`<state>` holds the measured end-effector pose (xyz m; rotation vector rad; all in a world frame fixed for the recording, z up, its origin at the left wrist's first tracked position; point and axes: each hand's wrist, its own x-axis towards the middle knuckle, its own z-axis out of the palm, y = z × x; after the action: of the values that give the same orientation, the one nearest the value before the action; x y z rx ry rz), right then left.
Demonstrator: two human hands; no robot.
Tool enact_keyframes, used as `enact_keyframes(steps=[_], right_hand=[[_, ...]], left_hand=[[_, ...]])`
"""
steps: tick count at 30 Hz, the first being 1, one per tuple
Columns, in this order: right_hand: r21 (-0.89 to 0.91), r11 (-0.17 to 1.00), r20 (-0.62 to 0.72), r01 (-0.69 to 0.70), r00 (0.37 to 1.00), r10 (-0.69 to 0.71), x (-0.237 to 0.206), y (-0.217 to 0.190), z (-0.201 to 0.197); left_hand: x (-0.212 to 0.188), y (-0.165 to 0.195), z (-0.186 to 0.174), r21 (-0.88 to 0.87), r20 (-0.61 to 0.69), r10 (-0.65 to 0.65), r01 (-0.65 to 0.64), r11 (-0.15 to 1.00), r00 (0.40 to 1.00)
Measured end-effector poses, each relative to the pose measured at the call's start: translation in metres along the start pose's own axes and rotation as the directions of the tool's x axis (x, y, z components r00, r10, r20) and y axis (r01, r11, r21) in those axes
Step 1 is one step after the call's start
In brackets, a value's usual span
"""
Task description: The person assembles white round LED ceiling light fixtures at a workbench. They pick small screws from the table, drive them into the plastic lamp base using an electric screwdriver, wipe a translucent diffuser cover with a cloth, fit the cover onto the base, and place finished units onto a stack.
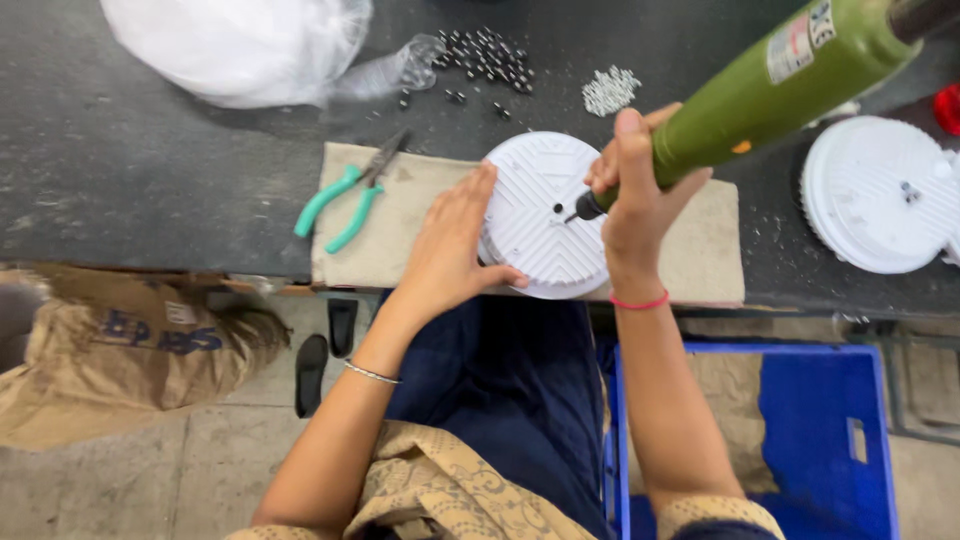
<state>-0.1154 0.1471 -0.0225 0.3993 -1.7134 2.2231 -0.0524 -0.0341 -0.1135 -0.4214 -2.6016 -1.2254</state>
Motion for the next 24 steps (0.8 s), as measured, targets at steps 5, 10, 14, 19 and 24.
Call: enact_keyframes(steps=[5,10,14,19,24], right_hand=[[0.056,0.996,0.062,0.065,0.996,-0.068,0.006,0.000,-0.008],[0.039,0.996,0.057,0.077,0.995,-0.080,0.001,-0.023,-0.040],[-0.054,0.996,0.029,0.073,0.997,-0.072,-0.007,-0.047,-0.075],[-0.043,0.999,-0.026,0.023,0.999,-0.024,-0.023,-0.060,-0.110],[-0.147,0.987,-0.029,0.060,0.998,-0.064,-0.029,-0.064,-0.119]], left_hand=[[-0.002,0.006,-0.006,-0.001,-0.056,0.064,-0.064,0.998,0.996],[-0.002,0.010,-0.025,-0.114,-0.159,0.058,-0.077,0.990,0.986],[0.031,-0.030,-0.073,0.039,-0.474,0.092,-0.084,0.996,0.876],[0.095,-0.114,-0.143,0.367,-0.552,0.106,0.127,0.921,0.827],[0.103,-0.159,-0.152,0.593,-0.457,-0.010,0.314,0.741,0.889]])
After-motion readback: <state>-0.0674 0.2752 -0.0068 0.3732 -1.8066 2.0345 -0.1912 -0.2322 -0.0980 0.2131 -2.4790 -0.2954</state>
